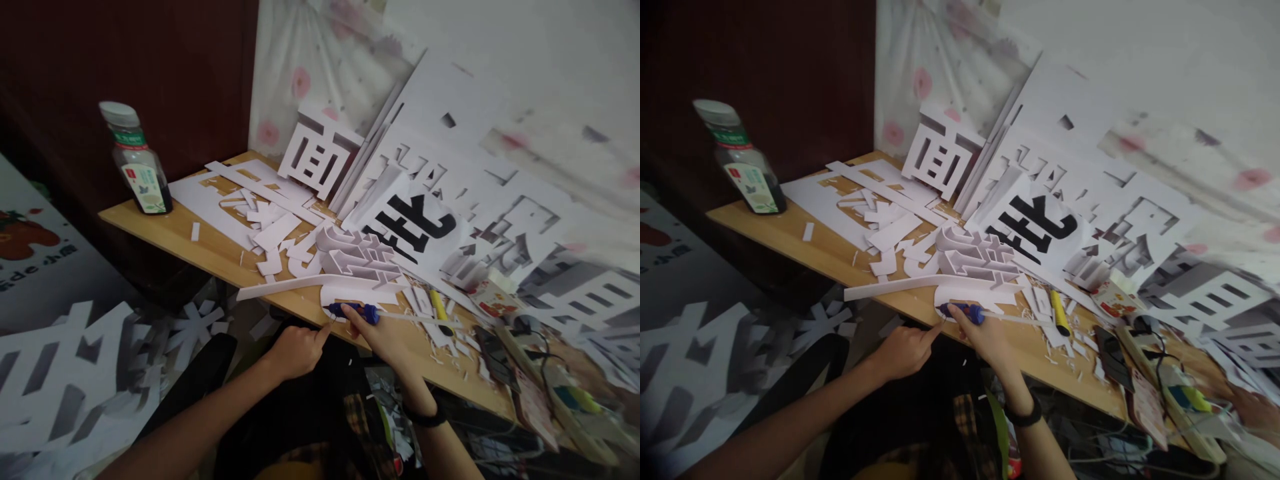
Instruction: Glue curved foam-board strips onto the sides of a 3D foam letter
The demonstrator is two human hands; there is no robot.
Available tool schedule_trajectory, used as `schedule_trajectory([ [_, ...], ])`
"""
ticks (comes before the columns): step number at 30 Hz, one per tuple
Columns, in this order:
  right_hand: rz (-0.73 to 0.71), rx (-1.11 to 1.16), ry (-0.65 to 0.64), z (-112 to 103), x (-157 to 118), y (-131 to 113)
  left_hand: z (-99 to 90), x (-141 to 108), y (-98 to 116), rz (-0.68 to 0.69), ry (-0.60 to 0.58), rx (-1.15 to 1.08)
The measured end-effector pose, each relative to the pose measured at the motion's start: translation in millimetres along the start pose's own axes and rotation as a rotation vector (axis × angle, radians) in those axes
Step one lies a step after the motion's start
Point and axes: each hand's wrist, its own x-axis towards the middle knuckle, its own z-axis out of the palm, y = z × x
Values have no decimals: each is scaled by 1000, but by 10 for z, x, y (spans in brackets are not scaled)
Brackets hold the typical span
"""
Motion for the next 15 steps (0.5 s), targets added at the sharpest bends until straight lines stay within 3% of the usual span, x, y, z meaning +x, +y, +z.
schedule_trajectory([
  [15, 17, -70, 53, -32, -55, -25, -42, 4, 7, -11, -3, -10],
])
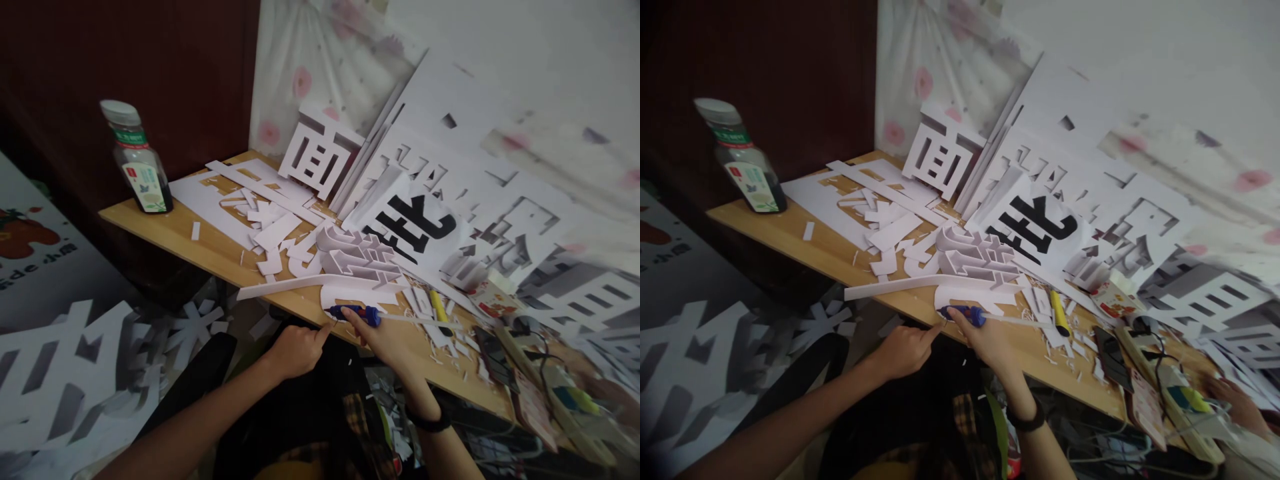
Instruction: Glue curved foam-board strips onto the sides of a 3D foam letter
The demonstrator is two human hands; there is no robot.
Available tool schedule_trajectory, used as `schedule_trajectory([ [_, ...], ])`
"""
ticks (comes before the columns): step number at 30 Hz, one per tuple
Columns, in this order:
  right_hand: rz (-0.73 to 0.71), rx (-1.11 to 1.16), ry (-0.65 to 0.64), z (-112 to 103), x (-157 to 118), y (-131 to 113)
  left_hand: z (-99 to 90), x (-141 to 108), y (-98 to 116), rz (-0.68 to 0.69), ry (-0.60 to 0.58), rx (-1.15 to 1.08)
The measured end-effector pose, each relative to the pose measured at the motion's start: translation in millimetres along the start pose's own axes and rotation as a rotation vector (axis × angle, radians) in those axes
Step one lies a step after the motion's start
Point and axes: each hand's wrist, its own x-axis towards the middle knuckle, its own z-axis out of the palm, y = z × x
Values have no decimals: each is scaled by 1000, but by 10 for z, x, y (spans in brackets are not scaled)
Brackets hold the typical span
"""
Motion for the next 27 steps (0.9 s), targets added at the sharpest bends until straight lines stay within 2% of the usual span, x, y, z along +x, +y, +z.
schedule_trajectory([
  [11, 3, -29, -3, -21, -9, 63, -3, 2, 8, 3, 7, 5],
  [15, -35, -66, -54, -61, -37, -21, 20, 1, 2, 5, 10, 14],
  [19, -65, -167, -27, -123, -47, -174, 36, -8, -6, 22, 23, 27],
  [21, -32, -202, -66, -168, -18, -240, 45, -12, -11, 31, 35, 36],
  [25, 94, -229, -252, -321, 102, -288, 73, -18, -28, 56, 76, 54],
  [27, 78, -217, -293, -440, 153, -263, 92, -29, -37, 84, 104, 62],
])
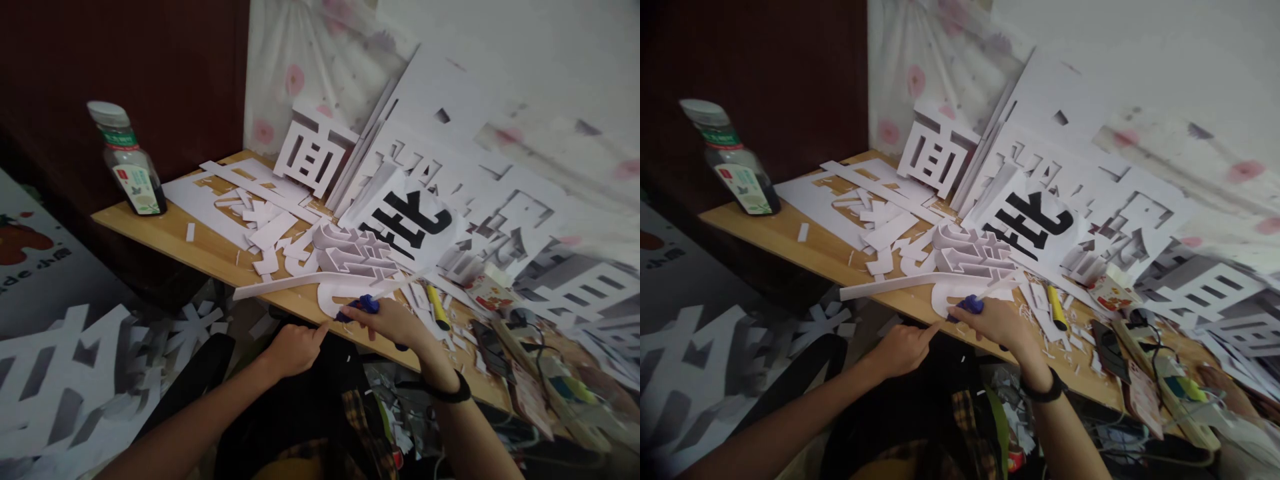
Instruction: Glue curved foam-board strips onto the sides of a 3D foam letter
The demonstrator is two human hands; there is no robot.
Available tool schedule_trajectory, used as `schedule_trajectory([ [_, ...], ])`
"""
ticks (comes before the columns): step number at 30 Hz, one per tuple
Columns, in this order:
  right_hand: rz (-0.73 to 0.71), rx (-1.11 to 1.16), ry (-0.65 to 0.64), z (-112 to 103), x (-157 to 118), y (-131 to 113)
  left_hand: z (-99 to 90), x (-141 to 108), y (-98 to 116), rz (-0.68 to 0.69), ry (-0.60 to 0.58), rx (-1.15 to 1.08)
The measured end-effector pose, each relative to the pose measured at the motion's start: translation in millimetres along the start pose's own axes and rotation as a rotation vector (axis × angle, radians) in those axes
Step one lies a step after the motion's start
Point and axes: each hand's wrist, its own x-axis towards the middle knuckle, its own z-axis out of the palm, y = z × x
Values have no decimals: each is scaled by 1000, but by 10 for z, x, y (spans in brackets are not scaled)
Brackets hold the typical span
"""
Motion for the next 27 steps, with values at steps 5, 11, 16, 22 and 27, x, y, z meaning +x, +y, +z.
schedule_trajectory([
  [5, 104, 30, 195, -339, -109, 356, 30, -66, 36, 144, 90, -24],
  [11, 350, 325, 610, -635, -303, 1349, -18, -86, 130, 204, 401, -105],
  [16, 518, 309, 890, -788, -361, 2150, -38, -56, 143, 134, 399, -169],
  [22, 571, 305, 971, -843, -147, 2622, 5, -65, 129, 77, 320, -216],
  [27, 628, 229, 958, -794, 15, 2758, -24, -46, 118, -15, 320, -229],
])
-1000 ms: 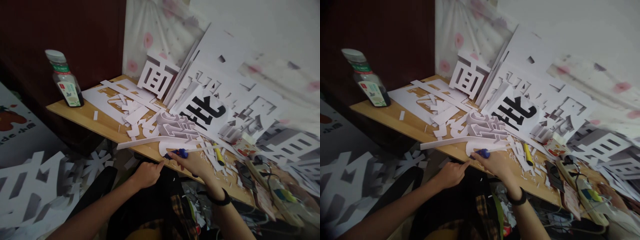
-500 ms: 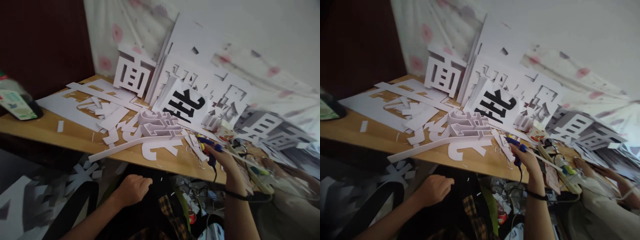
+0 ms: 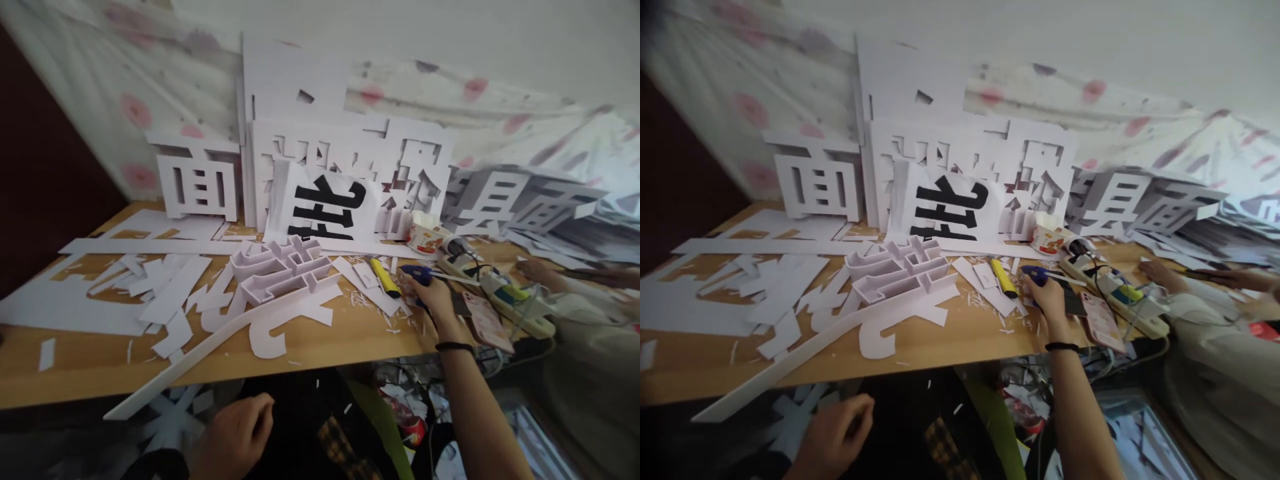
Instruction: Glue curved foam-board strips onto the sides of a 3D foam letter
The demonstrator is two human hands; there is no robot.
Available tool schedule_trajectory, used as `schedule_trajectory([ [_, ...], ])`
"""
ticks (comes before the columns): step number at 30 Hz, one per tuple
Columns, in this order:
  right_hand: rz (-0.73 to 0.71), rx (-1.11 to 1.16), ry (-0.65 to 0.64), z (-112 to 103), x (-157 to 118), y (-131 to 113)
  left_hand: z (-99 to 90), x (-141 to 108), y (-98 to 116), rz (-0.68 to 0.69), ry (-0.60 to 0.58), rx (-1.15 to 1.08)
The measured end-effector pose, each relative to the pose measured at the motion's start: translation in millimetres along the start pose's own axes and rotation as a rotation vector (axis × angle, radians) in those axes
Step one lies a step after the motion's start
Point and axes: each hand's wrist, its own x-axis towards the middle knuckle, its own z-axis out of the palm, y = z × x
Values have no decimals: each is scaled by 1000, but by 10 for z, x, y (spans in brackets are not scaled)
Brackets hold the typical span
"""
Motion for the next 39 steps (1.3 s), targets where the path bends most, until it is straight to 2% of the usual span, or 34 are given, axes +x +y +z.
schedule_trajectory([
  [3, -9, -68, -18, -142, -178, 60, -243, 117, -30, -138, 95, 185],
  [4, -27, -106, -30, -233, -299, 73, -373, 170, -55, -186, 148, 265],
  [5, -106, -200, -30, -334, -447, 75, -519, 227, -91, -227, 212, 347],
  [6, -121, -258, 14, -435, -617, 61, -675, 281, -139, -252, 244, 417],
  [8, -141, -146, 176, -583, -997, -30, -979, 372, -267, -261, 178, 542],
  [10, -277, 58, 290, -573, -1383, -211, -1213, 437, -412, -316, 85, 621],
  [11, -440, 138, 214, -488, -1558, -327, -1284, 467, -476, -341, 3, 621],
  [12, -653, 233, 60, -351, -1715, -451, -1319, 502, -527, -365, -102, 595],
  [13, -843, 331, -115, -171, -1848, -574, -1320, 546, -561, -389, -191, 563],
  [14, -954, 373, -306, 37, -1958, -689, -1291, 602, -575, -418, -277, 542],
  [15, -1048, 393, -444, 254, -2045, -790, -1238, 667, -572, -440, -355, 527],
  [16, -1101, 383, -521, 464, -2113, -874, -1170, 742, -554, -464, -411, 525],
  [18, -1153, 316, -572, 802, -2200, -987, -1025, 900, -496, -488, -507, 523],
  [20, -1177, 279, -555, 995, -2244, -1042, -903, 1043, -441, -511, -579, 532],
  [24, -1188, 311, -548, 1073, -2263, -1062, -779, 1210, -396, -505, -754, 651],
  [26, -1187, 360, -551, 1080, -2270, -1052, -755, 1238, -389, -484, -799, 696],
  [32, -1142, 483, -553, 1176, -2306, -1012, -705, 1248, -331, -495, -828, 745],
  [39, -1139, 478, -543, 1216, -2298, -1013, -690, 1299, -240, -538, -864, 748],
])
